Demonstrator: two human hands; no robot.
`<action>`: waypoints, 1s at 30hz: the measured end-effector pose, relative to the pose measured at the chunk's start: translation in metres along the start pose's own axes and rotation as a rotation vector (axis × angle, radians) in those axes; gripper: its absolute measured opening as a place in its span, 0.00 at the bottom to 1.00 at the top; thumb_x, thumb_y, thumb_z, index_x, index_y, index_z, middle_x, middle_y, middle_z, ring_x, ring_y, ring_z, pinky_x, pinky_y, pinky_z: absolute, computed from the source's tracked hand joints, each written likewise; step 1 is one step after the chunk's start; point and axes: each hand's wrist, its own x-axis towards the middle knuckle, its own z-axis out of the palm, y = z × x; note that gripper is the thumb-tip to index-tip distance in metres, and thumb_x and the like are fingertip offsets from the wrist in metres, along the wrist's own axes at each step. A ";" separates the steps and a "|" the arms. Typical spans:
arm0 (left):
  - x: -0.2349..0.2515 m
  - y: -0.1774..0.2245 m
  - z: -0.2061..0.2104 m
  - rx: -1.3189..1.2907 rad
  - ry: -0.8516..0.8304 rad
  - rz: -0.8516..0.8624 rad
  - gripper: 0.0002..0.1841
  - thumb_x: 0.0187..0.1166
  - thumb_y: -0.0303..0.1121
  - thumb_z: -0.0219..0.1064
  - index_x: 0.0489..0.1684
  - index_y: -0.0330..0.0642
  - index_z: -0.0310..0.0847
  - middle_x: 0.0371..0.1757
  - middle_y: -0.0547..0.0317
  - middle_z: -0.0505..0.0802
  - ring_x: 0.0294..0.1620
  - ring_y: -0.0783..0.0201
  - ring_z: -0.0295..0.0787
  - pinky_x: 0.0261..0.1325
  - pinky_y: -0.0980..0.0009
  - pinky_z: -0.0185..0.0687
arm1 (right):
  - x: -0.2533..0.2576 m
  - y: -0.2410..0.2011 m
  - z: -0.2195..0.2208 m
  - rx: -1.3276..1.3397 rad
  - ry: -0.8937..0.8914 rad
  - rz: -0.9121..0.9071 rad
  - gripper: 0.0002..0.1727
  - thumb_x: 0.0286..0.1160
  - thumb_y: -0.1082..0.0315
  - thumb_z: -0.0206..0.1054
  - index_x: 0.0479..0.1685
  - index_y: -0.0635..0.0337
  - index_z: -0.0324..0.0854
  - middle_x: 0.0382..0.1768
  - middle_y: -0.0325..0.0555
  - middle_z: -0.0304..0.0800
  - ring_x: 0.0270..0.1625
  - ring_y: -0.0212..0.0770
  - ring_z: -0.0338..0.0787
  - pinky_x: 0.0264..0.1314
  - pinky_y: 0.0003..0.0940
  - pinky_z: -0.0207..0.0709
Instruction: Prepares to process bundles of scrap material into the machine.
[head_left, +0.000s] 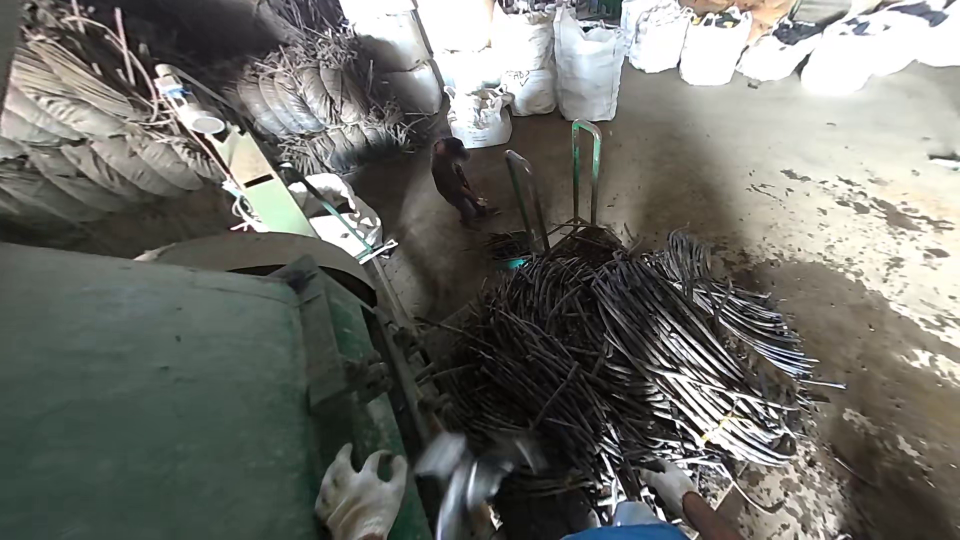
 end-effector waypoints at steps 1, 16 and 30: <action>0.000 0.001 -0.001 -0.004 0.003 0.000 0.25 0.62 0.69 0.64 0.47 0.71 0.94 0.88 0.54 0.72 0.89 0.41 0.61 0.86 0.40 0.56 | 0.000 0.001 0.000 -0.003 0.000 -0.002 0.34 0.70 0.39 0.72 0.74 0.46 0.82 0.60 0.54 0.93 0.61 0.53 0.93 0.67 0.60 0.85; 0.001 0.001 -0.001 0.000 -0.001 0.006 0.24 0.61 0.69 0.64 0.47 0.71 0.95 0.89 0.54 0.72 0.89 0.41 0.60 0.86 0.39 0.55 | -0.004 -0.004 0.000 -0.018 0.005 -0.002 0.34 0.69 0.39 0.72 0.74 0.45 0.82 0.61 0.54 0.92 0.63 0.54 0.92 0.67 0.62 0.84; 0.000 0.001 -0.002 -0.009 0.002 -0.001 0.25 0.63 0.69 0.61 0.47 0.71 0.94 0.89 0.54 0.71 0.90 0.42 0.60 0.86 0.40 0.55 | -0.008 -0.005 0.000 -0.018 -0.011 0.007 0.34 0.72 0.39 0.72 0.75 0.47 0.81 0.61 0.54 0.92 0.62 0.54 0.93 0.67 0.60 0.84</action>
